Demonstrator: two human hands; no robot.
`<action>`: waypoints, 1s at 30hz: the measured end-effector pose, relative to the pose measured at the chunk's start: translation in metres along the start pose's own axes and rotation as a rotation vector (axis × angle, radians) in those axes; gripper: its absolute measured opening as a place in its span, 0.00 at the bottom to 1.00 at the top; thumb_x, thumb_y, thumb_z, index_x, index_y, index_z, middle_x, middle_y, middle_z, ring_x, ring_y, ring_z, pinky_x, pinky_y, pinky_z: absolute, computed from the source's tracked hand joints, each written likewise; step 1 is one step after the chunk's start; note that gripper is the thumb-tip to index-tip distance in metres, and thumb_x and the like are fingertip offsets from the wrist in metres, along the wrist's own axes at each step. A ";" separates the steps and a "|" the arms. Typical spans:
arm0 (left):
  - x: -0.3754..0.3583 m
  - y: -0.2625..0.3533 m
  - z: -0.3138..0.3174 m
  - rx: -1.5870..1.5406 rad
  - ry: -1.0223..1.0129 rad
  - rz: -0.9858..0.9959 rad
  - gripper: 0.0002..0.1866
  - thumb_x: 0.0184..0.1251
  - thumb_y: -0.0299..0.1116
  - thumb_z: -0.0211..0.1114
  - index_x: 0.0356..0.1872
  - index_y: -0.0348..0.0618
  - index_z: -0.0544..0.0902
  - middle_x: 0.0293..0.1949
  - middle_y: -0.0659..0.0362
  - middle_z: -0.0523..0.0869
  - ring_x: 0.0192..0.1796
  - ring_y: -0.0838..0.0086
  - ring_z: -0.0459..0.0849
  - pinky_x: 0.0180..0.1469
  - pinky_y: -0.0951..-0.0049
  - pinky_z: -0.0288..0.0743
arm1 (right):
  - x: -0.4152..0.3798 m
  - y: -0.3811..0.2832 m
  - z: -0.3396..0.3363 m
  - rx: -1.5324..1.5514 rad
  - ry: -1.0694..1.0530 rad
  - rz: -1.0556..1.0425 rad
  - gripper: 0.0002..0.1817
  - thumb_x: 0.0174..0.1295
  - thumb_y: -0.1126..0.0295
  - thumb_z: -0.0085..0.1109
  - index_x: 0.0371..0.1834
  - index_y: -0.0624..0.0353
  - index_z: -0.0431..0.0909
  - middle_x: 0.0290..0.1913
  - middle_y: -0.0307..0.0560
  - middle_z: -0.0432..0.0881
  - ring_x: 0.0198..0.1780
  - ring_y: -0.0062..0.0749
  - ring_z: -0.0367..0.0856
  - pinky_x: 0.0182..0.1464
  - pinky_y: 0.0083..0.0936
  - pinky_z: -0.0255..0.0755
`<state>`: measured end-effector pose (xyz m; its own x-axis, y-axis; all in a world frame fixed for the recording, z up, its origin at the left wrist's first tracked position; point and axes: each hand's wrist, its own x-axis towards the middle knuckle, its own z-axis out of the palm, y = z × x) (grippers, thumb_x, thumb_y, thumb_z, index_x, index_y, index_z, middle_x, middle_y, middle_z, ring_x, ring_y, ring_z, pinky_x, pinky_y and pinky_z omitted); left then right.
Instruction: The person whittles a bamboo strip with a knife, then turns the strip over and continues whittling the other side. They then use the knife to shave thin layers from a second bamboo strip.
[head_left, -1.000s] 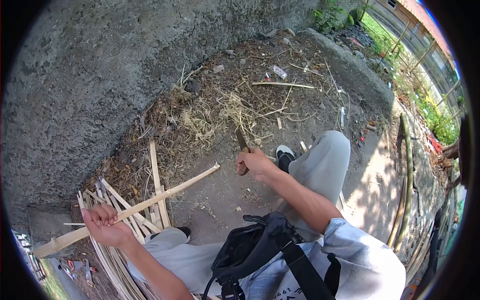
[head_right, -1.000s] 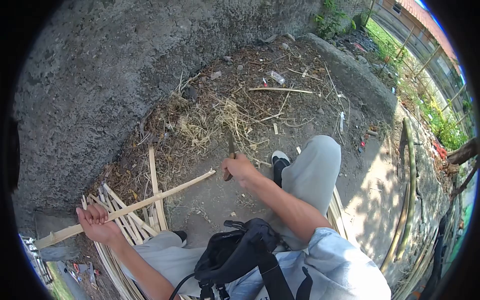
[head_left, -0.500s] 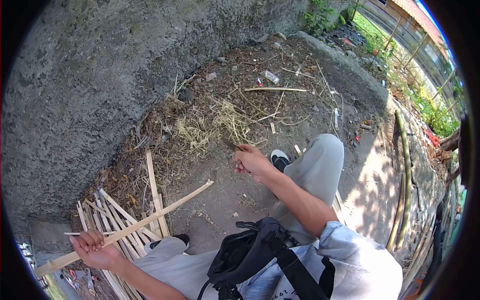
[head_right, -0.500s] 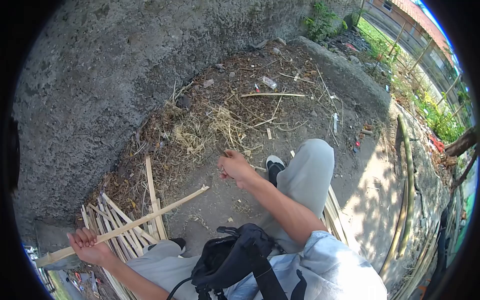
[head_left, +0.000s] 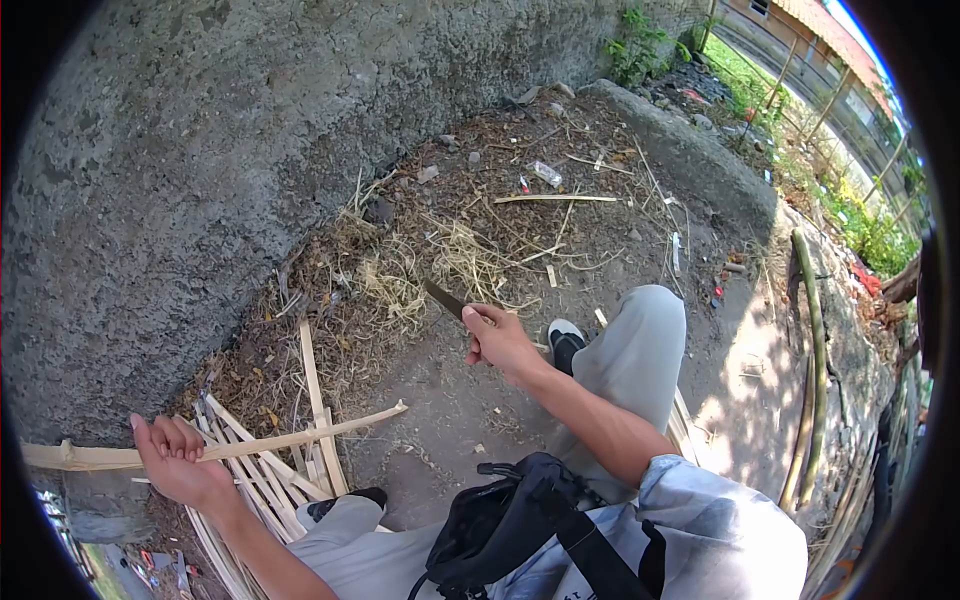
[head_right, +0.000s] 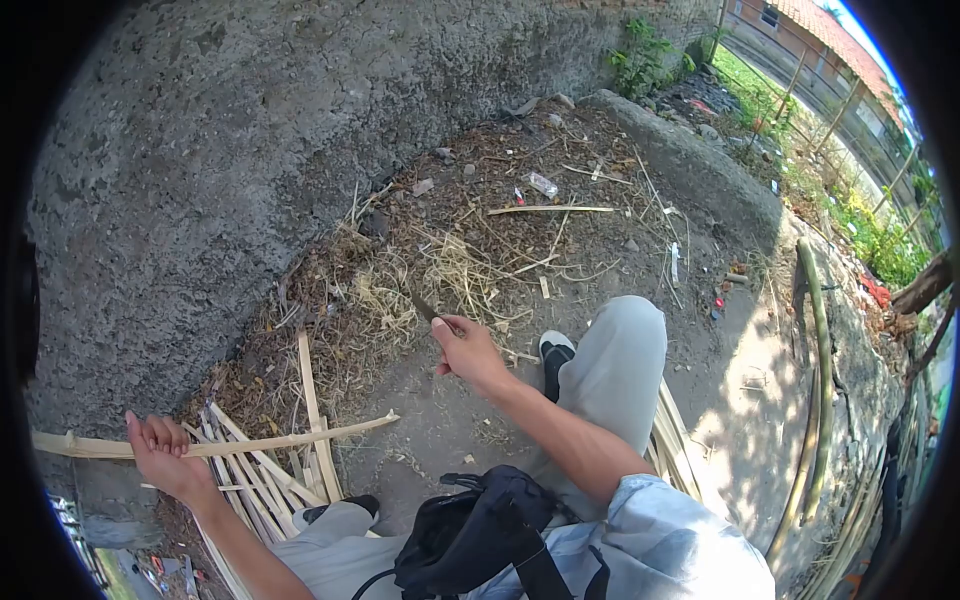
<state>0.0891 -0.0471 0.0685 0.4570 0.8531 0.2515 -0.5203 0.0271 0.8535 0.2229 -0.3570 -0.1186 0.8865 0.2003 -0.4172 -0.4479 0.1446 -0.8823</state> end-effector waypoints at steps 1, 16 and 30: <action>-0.001 -0.001 0.003 -0.004 -0.009 -0.012 0.25 0.76 0.40 0.52 0.17 0.54 0.55 0.13 0.68 0.52 0.15 0.84 0.49 0.17 0.78 0.43 | 0.000 -0.001 0.001 -0.010 -0.004 0.002 0.26 0.71 0.60 0.54 0.63 0.69 0.67 0.24 0.38 0.73 0.23 0.22 0.75 0.26 0.23 0.73; -0.011 0.011 0.004 0.045 -0.019 0.086 0.24 0.76 0.38 0.51 0.16 0.54 0.54 0.12 0.66 0.52 0.14 0.82 0.47 0.18 0.76 0.39 | 0.023 0.068 0.020 -0.598 0.213 -0.552 0.25 0.64 0.60 0.60 0.58 0.69 0.72 0.24 0.53 0.83 0.24 0.40 0.83 0.31 0.36 0.74; -0.005 -0.014 0.005 0.122 0.179 0.230 0.24 0.73 0.38 0.52 0.17 0.54 0.52 0.14 0.67 0.49 0.17 0.79 0.43 0.22 0.71 0.35 | 0.002 0.208 0.014 -1.109 -0.403 -0.014 0.29 0.67 0.44 0.50 0.32 0.65 0.81 0.29 0.63 0.83 0.36 0.62 0.83 0.44 0.51 0.75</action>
<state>0.0976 -0.0541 0.0577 0.1974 0.9082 0.3690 -0.4995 -0.2307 0.8350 0.1296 -0.3130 -0.3002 0.7007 0.5257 -0.4824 0.0835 -0.7319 -0.6763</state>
